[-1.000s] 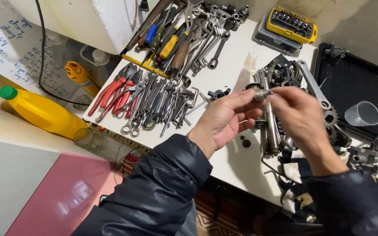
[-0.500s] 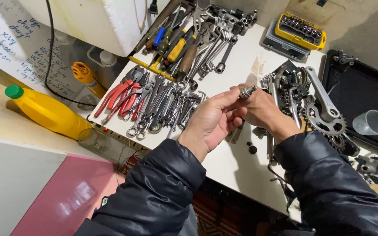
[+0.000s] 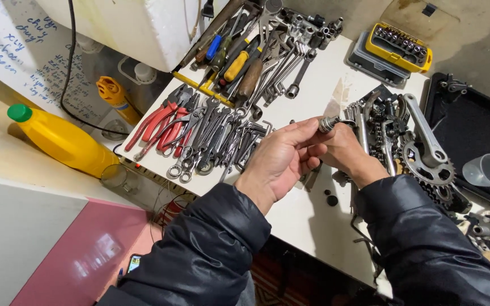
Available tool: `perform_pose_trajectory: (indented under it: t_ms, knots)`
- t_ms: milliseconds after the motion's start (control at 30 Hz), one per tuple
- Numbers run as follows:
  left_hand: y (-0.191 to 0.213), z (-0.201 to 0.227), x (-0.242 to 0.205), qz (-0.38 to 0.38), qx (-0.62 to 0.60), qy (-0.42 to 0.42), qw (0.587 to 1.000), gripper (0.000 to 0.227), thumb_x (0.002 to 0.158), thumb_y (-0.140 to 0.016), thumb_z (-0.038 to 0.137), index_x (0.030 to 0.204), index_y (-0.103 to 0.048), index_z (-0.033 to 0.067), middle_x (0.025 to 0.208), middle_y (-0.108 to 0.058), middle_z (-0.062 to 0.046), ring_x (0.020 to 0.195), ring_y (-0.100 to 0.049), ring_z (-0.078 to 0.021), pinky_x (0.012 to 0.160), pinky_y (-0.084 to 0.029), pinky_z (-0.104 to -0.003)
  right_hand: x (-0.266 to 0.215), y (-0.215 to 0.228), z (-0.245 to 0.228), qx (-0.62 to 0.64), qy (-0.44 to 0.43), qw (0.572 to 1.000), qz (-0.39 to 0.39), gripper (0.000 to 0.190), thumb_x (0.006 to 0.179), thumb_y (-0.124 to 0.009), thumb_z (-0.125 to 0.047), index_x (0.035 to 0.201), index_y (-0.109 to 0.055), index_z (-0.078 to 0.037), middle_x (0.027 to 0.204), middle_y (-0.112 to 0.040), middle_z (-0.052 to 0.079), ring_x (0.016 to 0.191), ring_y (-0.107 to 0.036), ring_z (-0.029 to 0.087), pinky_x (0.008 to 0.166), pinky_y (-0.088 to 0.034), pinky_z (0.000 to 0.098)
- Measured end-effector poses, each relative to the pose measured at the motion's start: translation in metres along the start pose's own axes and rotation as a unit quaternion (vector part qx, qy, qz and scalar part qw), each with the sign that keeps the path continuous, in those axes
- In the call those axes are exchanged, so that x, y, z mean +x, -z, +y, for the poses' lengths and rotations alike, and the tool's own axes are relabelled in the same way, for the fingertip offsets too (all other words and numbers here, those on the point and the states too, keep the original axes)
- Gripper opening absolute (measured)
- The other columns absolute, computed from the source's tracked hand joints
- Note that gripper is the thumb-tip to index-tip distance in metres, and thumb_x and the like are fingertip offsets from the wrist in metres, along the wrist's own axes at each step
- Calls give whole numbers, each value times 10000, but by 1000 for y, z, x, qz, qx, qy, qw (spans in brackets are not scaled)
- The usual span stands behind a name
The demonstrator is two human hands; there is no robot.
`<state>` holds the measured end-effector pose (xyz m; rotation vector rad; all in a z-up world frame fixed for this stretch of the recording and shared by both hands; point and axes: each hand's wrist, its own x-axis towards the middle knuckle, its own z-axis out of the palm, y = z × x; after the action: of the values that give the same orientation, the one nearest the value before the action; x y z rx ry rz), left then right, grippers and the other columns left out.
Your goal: The person is inspecting and assembling small bicycle components, including a derailleur, chain, and various small washers and screws on a workbench.
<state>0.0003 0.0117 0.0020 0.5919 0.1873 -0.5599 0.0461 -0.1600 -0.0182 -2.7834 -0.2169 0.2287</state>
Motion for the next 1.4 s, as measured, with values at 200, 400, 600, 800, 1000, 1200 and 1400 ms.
perform_pose_trajectory:
  t_ms: [200,400,600,800,1000,1200,1400]
  knots:
    - [1,-6,6,-4,-1,-6,1000,347,947,-725,273,1234,-678,83,1035,-768,-137,767,-760,-173,605,-587,-223,0,-4,17,-24,-30,999,16,305,786,-604,-323,787,-712,-38,850,-721,193,943,-675,442,783,-517,548]
    - [1,-1,6,9,1,-8,1000,332,951,-709,256,1233,-678,82,1040,-768,-145,766,-755,-178,593,-589,-231,-7,3,40,-38,146,974,172,138,865,-726,-199,812,-672,-84,896,-681,117,905,-696,348,742,-572,423]
    - [-4,5,0,30,21,-5,999,336,947,-695,255,1241,-674,93,1035,-773,-134,749,-744,-166,600,-581,-222,-62,51,22,41,106,973,202,213,871,-814,-170,1008,-755,-19,1040,-721,159,926,-725,327,751,-605,356]
    - [-20,-2,-9,22,-4,-29,999,357,974,-603,135,1263,-647,-71,897,-730,-109,632,-615,-95,499,-472,-193,-121,90,-10,116,10,967,226,187,892,-740,-86,1059,-748,-2,903,-702,79,713,-596,168,625,-478,274]
    - [-27,-20,0,24,15,15,999,218,976,-618,132,1127,-672,-16,929,-724,-97,685,-614,-110,573,-464,-219,-151,104,-18,182,7,948,260,229,885,-725,-32,1102,-709,38,876,-693,93,708,-579,148,607,-453,249]
    - [-35,-39,7,-4,38,50,998,232,975,-620,127,1139,-683,-23,914,-718,-104,647,-606,-113,525,-451,-215,-162,103,-17,184,20,946,265,231,879,-725,-58,1090,-713,35,848,-684,73,674,-550,137,583,-435,247]
    - [-27,-53,28,-5,123,76,989,300,948,-697,276,1184,-677,91,1003,-767,-123,723,-728,-161,594,-567,-222,-164,91,4,224,40,927,299,166,916,-792,-106,1040,-749,-4,988,-716,164,889,-720,235,773,-590,360]
